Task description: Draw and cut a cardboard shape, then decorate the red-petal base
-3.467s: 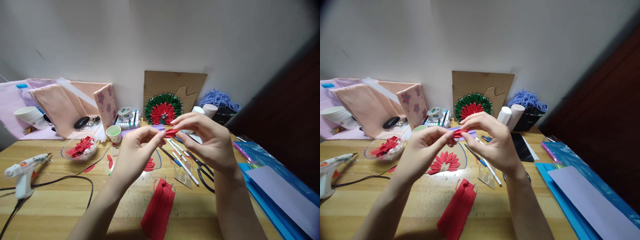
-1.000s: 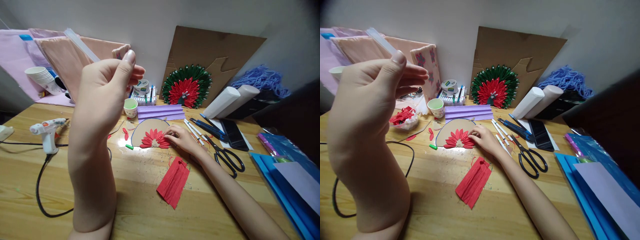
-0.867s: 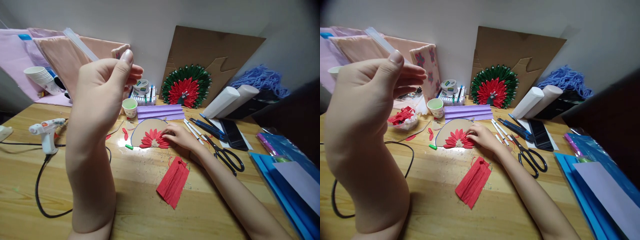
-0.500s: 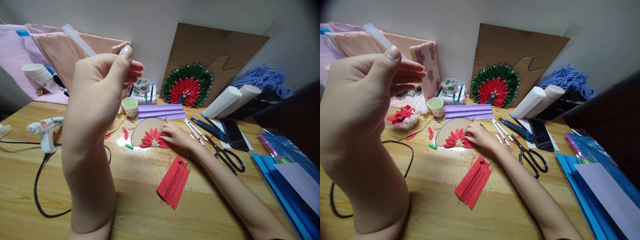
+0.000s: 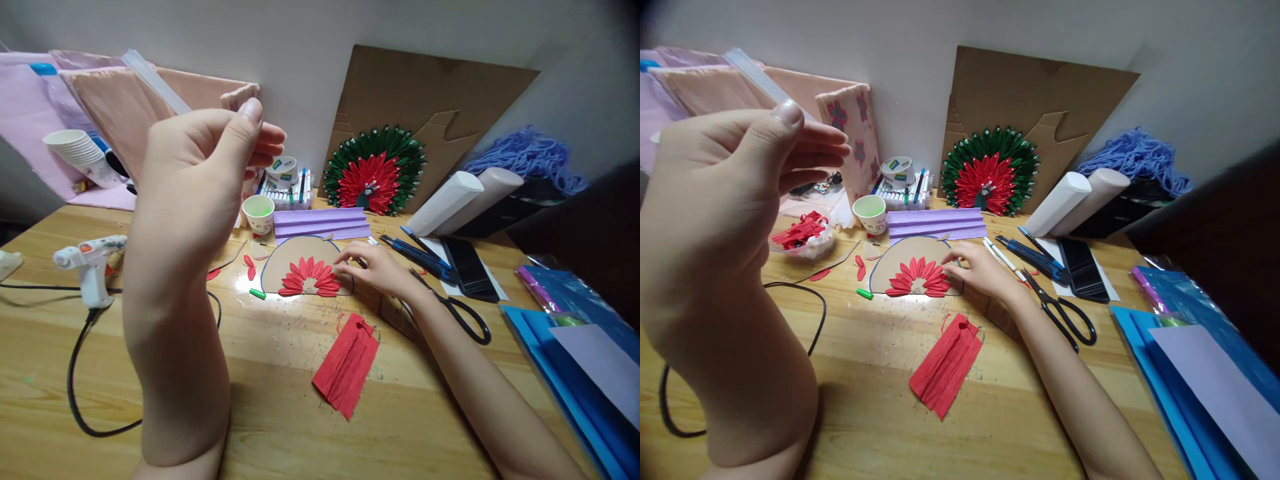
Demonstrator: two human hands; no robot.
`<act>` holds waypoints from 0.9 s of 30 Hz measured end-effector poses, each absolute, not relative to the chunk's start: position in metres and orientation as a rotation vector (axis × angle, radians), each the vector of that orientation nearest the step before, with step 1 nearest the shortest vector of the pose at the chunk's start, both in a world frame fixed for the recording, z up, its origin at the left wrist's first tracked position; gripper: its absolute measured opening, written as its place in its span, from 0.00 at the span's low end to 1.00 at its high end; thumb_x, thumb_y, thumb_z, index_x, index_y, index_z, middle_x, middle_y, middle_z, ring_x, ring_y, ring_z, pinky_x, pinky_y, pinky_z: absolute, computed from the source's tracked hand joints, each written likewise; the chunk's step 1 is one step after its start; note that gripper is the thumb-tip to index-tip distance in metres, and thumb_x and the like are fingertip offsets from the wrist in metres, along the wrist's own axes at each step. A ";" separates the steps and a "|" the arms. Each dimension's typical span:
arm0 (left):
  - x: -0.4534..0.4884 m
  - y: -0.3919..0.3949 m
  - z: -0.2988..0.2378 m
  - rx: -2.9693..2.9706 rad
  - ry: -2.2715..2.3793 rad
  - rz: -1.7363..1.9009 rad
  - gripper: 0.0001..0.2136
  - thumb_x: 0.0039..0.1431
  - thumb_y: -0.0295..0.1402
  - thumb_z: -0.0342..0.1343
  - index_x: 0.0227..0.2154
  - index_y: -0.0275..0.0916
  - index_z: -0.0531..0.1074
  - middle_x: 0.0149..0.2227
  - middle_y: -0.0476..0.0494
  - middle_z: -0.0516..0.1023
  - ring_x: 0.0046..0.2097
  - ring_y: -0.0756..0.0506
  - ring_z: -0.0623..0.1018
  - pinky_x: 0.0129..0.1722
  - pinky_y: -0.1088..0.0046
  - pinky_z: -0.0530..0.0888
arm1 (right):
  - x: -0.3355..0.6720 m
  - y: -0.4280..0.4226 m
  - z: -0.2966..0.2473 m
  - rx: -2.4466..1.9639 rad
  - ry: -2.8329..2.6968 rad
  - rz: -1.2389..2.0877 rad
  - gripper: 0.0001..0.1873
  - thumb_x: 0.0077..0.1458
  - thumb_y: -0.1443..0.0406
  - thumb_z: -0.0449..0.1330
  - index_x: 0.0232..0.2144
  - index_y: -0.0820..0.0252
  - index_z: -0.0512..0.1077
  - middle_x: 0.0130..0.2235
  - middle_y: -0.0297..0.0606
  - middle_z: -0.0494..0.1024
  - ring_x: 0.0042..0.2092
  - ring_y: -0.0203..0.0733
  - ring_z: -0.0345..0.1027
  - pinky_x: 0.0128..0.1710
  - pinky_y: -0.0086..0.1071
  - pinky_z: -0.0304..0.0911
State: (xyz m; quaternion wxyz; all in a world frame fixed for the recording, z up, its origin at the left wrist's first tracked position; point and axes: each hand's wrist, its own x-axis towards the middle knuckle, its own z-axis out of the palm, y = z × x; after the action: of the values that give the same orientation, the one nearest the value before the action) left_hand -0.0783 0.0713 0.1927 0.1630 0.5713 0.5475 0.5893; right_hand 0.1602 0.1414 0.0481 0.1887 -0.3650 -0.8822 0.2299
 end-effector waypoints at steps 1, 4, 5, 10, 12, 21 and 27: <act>-0.078 0.071 0.193 1.636 1.572 1.668 0.11 0.60 0.39 0.51 0.29 0.46 0.77 0.32 0.52 0.80 0.38 0.46 0.80 0.36 0.70 0.78 | 0.154 0.138 0.046 -0.964 -2.510 0.706 0.05 0.55 0.66 0.58 0.34 0.57 0.74 0.36 0.38 0.75 0.39 0.42 0.68 0.41 0.34 0.62; -0.077 0.071 0.192 1.651 1.608 1.631 0.11 0.61 0.39 0.50 0.29 0.46 0.77 0.33 0.53 0.80 0.38 0.46 0.80 0.36 0.70 0.77 | 0.140 0.133 0.038 -0.872 -2.572 0.723 0.04 0.55 0.67 0.58 0.32 0.57 0.74 0.36 0.38 0.74 0.41 0.42 0.67 0.42 0.35 0.62; -0.077 0.071 0.192 1.657 1.614 1.624 0.11 0.61 0.38 0.50 0.29 0.47 0.77 0.33 0.53 0.80 0.38 0.46 0.80 0.36 0.70 0.77 | 0.137 0.133 0.035 -0.860 -2.589 0.698 0.04 0.55 0.68 0.58 0.31 0.57 0.73 0.36 0.38 0.74 0.42 0.42 0.66 0.42 0.35 0.62; -0.078 0.071 0.192 1.667 1.575 1.648 0.10 0.61 0.37 0.51 0.28 0.47 0.77 0.33 0.53 0.80 0.38 0.46 0.80 0.38 0.70 0.78 | 0.135 0.134 0.027 -0.831 -2.645 0.580 0.05 0.55 0.69 0.57 0.29 0.58 0.73 0.37 0.40 0.73 0.42 0.43 0.65 0.43 0.37 0.61; -0.079 0.071 0.192 1.666 1.569 1.657 0.10 0.61 0.37 0.51 0.28 0.47 0.77 0.32 0.53 0.80 0.38 0.45 0.80 0.37 0.68 0.78 | 0.136 0.135 0.026 -0.809 -2.646 0.560 0.05 0.56 0.69 0.57 0.29 0.59 0.72 0.38 0.41 0.73 0.42 0.43 0.65 0.43 0.37 0.61; -0.079 0.070 0.192 1.662 1.544 1.675 0.10 0.59 0.37 0.52 0.28 0.47 0.77 0.32 0.52 0.80 0.38 0.44 0.80 0.38 0.66 0.78 | 0.137 0.135 0.024 -0.779 -2.642 0.557 0.05 0.55 0.70 0.56 0.30 0.58 0.71 0.38 0.40 0.73 0.42 0.43 0.65 0.43 0.38 0.62; -0.078 0.071 0.192 1.670 1.547 1.671 0.10 0.59 0.37 0.52 0.27 0.48 0.77 0.32 0.51 0.80 0.38 0.43 0.80 0.38 0.65 0.78 | 0.138 0.135 0.025 -0.773 -2.650 0.555 0.05 0.55 0.70 0.56 0.30 0.58 0.71 0.37 0.40 0.73 0.41 0.43 0.64 0.42 0.38 0.62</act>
State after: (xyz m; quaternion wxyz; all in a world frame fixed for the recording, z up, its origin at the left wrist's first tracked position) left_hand -0.0780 0.0708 0.1916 0.1581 0.5838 0.5410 0.5844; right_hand 0.1377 0.1352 0.0249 0.1624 -0.2708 -0.9287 0.1946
